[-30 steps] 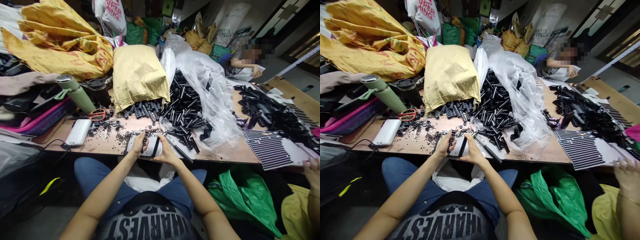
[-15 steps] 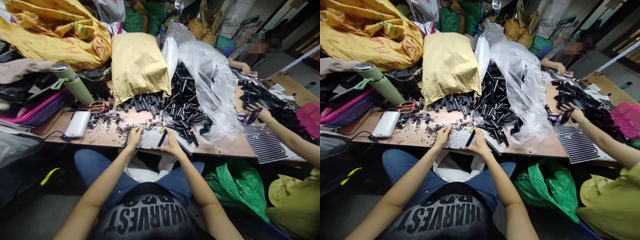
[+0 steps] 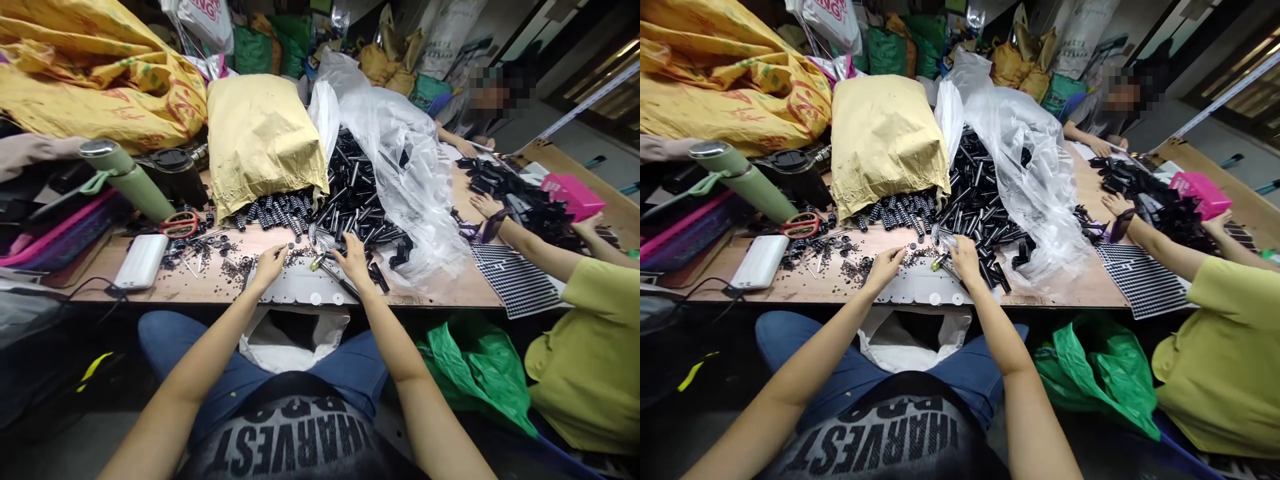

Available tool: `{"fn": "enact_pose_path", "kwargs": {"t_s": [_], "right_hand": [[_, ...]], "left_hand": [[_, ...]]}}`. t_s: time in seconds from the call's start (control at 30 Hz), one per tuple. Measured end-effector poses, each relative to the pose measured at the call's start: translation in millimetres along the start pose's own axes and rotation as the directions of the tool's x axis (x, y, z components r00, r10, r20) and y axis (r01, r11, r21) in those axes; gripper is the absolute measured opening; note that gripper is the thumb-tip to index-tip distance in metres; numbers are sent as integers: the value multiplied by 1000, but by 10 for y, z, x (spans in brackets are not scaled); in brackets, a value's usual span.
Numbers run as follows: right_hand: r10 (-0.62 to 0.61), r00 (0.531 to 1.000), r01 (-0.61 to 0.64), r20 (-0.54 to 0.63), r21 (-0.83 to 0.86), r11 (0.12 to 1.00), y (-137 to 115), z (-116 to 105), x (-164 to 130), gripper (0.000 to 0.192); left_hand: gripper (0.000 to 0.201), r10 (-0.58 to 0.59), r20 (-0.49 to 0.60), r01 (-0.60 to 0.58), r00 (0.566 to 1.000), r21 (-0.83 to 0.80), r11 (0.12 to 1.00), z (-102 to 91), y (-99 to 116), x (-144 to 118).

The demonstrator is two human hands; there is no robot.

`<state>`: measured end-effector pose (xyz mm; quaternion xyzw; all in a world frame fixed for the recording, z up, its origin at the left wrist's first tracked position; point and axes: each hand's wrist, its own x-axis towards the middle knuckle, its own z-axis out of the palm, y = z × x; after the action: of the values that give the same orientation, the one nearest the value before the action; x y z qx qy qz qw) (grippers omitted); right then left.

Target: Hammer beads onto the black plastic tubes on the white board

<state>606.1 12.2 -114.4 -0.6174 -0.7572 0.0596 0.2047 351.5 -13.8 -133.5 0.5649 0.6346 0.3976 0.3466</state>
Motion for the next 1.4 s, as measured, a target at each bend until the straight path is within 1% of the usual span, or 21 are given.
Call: {"fn": "enact_pose_path", "kwargs": {"t_s": [0.03,0.07,0.13,0.23,0.3,0.4,0.47,0.53,0.6,0.67,0.73,0.83,0.93,1.0,1.03,1.07,1.13,1.2,1.23,1.33,1.4], "right_hand": [[-26,998,26,54,-6,1000,-97,70,104,45],[-46,992,48,113,-11,999,-192,147,207,38],[-79,979,80,190,4,997,-341,287,397,32],[-122,965,110,233,63,992,-426,382,586,22],[-133,962,110,239,109,988,-433,368,599,16],[-132,962,79,240,222,972,-483,324,427,19],[-101,964,-24,248,456,890,-555,318,235,24],[-39,965,-159,261,695,701,-629,324,51,29],[33,963,-239,267,794,559,-681,315,-80,32],[85,964,-259,253,809,528,-707,280,-150,31],[96,969,-242,227,803,544,-724,228,-187,28],[40,986,-151,161,775,614,-772,160,-245,23],[-119,990,36,71,695,719,-816,119,-320,19],[-256,965,171,50,622,764,-778,86,-341,23],[-280,959,204,47,573,794,-721,63,-332,27],[-250,968,196,40,505,840,-638,38,-308,34],[-45,999,44,-3,319,947,-400,-11,-224,55],[185,982,-177,-46,138,974,-125,-40,-119,86],[238,971,-235,-33,75,969,-2,-42,-71,96],[232,973,-232,5,-13,973,207,-17,17,98],[162,986,-163,-47,-9,987,194,2,18,96]], "left_hand": [[43,-32,21,33,999,-50,998,-4,-15,-54],[45,-64,43,68,997,-96,993,-10,-31,-110],[47,-103,78,115,992,-171,979,-30,-54,-214],[48,-104,94,124,990,-230,965,-86,-45,-329],[48,-85,89,104,992,-243,964,-112,-6,-376],[47,-40,79,58,996,-244,968,-75,78,-410],[43,9,64,6,998,-226,974,-3,129,-417],[38,71,39,-63,997,-173,983,78,162,-426],[35,127,30,-124,991,-98,988,139,174,-444],[37,160,45,-158,986,-39,987,164,173,-471],[39,175,57,-175,983,-4,985,159,165,-498],[39,189,63,-191,980,12,982,137,150,-522],[38,190,66,-189,980,-20,982,135,127,-523],[39,166,60,-160,984,-81,984,140,115,-521],[41,136,61,-128,989,-127,984,141,114,-521],[42,98,65,-85,993,-182,980,139,118,-522],[46,11,85,16,996,-316,949,125,147,-527],[49,-52,115,100,992,-461,882,104,202,-533],[50,-71,137,134,988,-528,838,94,231,-534],[52,-83,195,193,977,-658,728,94,265,-513],[50,-36,121,108,992,-670,735,125,194,-473]]}}
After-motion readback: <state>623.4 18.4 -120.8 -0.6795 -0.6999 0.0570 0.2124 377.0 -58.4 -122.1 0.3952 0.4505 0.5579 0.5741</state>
